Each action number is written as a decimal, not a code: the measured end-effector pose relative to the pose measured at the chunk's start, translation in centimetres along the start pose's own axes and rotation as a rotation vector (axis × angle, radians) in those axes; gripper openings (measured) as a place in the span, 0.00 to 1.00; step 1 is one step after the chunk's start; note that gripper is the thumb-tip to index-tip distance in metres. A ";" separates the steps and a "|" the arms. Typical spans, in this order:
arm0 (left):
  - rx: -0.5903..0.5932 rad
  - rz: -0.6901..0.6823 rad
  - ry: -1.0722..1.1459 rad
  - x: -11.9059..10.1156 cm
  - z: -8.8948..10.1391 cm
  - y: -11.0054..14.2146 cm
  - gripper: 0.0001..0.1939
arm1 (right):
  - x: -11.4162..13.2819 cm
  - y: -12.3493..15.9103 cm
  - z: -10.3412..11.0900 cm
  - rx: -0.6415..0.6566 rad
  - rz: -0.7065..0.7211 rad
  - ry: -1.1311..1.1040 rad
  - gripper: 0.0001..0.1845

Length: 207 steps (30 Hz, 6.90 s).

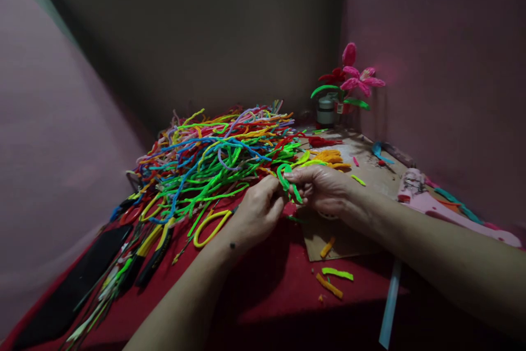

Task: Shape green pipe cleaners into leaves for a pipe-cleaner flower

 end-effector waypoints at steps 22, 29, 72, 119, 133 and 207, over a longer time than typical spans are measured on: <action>0.120 0.315 0.188 2.6 0.4 0.6 0.03 | 0.6 -0.3 0.9 -0.106 0.104 0.129 0.09; -0.034 0.451 0.985 3.5 -0.7 0.5 0.11 | 1.0 -0.3 0.9 -0.095 0.201 0.206 0.12; -0.190 0.351 0.855 3.2 1.0 0.6 0.06 | 1.6 0.3 -0.1 -0.023 0.257 0.453 0.13; -0.263 0.281 0.536 3.3 0.4 0.8 0.05 | 5.0 2.9 -0.8 -0.363 0.628 1.087 0.10; -0.316 0.223 0.574 2.1 1.6 0.7 0.04 | 4.6 2.3 -1.1 -0.218 0.628 0.942 0.07; 0.031 0.472 0.906 3.6 -1.1 0.9 0.07 | 3.2 0.5 0.9 -0.124 0.402 0.220 0.10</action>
Point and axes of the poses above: each hand's wrist, its own y-axis away from the middle knuckle, its own z-axis out of the back of the hand, x = y × z, the point moved 9 cm from there along -y, towards the middle knuckle, and after that the axes turned 15 degrees about y, right-handed, at the moved point
